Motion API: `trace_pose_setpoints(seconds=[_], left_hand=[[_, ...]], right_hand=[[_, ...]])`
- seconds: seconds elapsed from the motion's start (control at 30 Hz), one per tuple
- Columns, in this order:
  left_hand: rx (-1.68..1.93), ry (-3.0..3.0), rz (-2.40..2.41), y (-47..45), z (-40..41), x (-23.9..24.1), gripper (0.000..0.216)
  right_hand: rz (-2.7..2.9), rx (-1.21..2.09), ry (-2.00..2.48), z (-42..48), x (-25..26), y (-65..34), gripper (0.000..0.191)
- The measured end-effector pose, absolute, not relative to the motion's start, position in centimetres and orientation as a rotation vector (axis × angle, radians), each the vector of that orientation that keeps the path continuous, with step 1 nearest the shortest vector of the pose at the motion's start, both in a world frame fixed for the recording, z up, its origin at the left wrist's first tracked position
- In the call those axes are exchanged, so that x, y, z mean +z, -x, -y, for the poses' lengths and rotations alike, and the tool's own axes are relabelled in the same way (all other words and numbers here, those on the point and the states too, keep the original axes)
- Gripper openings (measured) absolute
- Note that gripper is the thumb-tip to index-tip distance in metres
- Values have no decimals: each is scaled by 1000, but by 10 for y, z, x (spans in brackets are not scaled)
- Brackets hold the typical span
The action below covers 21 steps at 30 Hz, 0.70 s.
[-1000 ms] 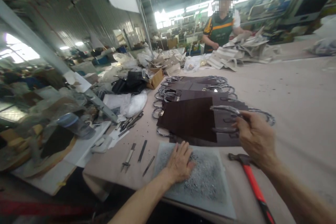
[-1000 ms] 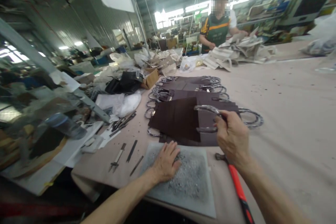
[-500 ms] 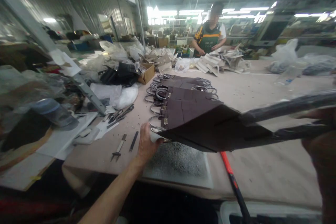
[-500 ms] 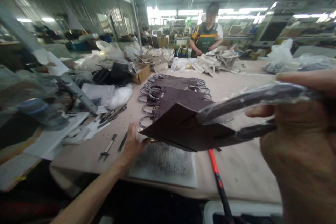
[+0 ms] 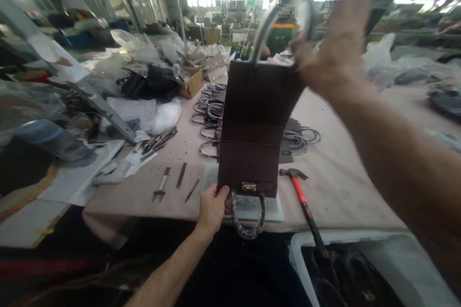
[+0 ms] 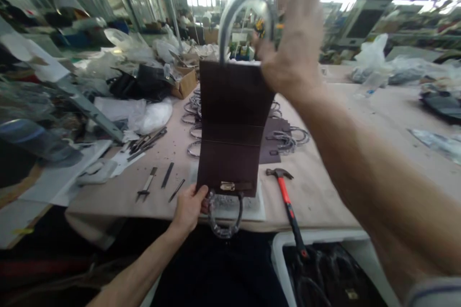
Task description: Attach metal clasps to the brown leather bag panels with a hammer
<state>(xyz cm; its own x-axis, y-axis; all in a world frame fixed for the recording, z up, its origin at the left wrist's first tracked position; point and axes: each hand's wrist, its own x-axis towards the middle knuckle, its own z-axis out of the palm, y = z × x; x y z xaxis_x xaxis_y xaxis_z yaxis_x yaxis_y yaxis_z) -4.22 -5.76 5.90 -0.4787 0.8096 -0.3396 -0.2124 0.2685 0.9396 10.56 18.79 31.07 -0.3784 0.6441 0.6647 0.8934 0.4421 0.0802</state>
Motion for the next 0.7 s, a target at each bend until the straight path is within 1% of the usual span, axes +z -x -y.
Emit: trace_pose_setpoints(seconds=[0.03, 0.07, 0.13, 0.17, 0.23, 0.3, 0.4, 0.5, 0.57, 0.7], left_hand=[[1319, -509, -1626, 37, 55, 53, 27], [1254, -473, -1659, 34, 52, 48, 27], [1125, -445, -1729, 33, 47, 39, 26], [1057, -455, -1756, 35, 46, 36, 26], [934, -506, -1783, 39, 45, 32, 25], [831, -567, -1794, 43, 45, 30, 24], [736, -619, -1806, 46, 46, 31, 22], [661, -650, -1820, 47, 49, 33, 22], [586, -703, -1845, 50, 53, 34, 24], [302, -1157, -2132, 56, 63, 38, 33]], right_hand=[[2168, -513, 1268, -182, 294, -97, 66], [2213, -396, 1250, -171, 270, -91, 64], [2344, -102, 1224, -141, 204, -86, 52], [2412, 34, 1224, -124, 169, -87, 53], [2515, 186, 1246, -90, 105, -97, 47], [2545, 284, 1285, -63, 60, -112, 43], [2554, 376, 1256, -39, 28, -134, 43], [2550, 406, 1171, -23, 15, -147, 45], [2530, 407, 1161, -11, 9, -149, 42], [2423, 397, 1194, 5, 0, -145, 38]])
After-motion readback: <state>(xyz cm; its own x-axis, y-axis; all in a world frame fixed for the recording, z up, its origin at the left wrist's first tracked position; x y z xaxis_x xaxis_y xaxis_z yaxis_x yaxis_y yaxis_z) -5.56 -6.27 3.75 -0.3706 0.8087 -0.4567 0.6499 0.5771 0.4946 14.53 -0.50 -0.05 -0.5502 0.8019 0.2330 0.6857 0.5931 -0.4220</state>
